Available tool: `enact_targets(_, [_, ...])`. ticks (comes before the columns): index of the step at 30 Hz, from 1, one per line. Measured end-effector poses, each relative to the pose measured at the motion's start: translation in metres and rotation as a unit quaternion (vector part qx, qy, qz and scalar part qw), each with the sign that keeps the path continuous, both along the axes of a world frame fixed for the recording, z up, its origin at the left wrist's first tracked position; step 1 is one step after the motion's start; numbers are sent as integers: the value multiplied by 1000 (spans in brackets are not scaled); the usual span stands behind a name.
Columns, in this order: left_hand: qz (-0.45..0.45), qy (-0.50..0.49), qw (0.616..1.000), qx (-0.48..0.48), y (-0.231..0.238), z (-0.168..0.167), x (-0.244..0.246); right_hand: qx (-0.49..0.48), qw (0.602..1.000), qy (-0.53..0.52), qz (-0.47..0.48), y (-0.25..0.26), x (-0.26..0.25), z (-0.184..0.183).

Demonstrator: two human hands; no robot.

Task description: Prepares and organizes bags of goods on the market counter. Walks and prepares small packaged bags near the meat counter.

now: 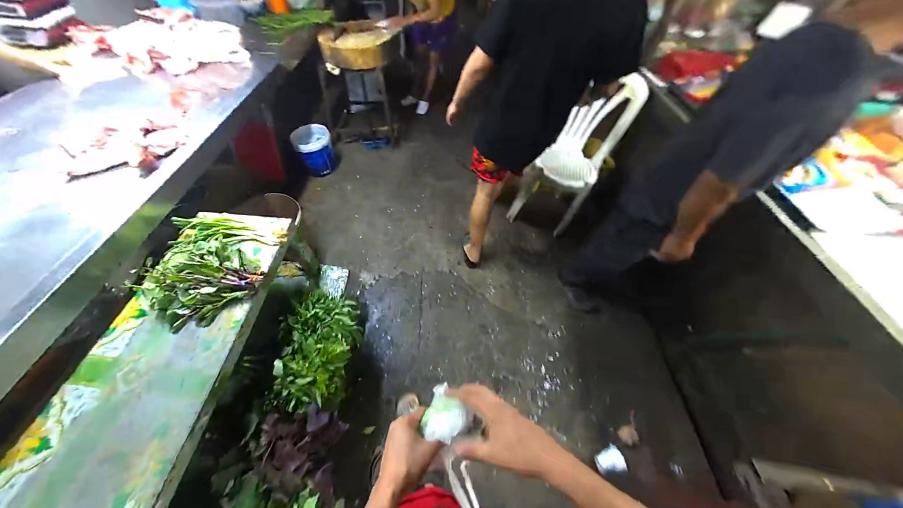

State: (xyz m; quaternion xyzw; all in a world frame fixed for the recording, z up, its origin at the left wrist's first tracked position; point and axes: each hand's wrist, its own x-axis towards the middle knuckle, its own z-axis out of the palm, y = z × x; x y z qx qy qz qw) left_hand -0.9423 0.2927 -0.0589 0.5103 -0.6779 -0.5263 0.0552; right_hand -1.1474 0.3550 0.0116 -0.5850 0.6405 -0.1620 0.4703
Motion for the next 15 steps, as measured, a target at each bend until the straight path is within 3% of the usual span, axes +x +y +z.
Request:
enact_targets(3, [-27,32,998,40,-73,-25,-33,33,996,2,82,-101,-39,-49])
enact_targets(6, [-125,62,987,83,-167,-23,-62,28,996,-83,34,-179,-80,-73])
enact_targets(11, [-325,78,940,75,-340,30,-140,-2,992,-118,-37,-296,-156,-36])
enact_targets(13, [-347,56,935,44,-409,52,-189,-61,989,-96,-93,-350,-195,-21])
enact_targets(15, [-310,47,950,12,-478,62,-240,-89,979,-38,-177,-407,-240,-18])
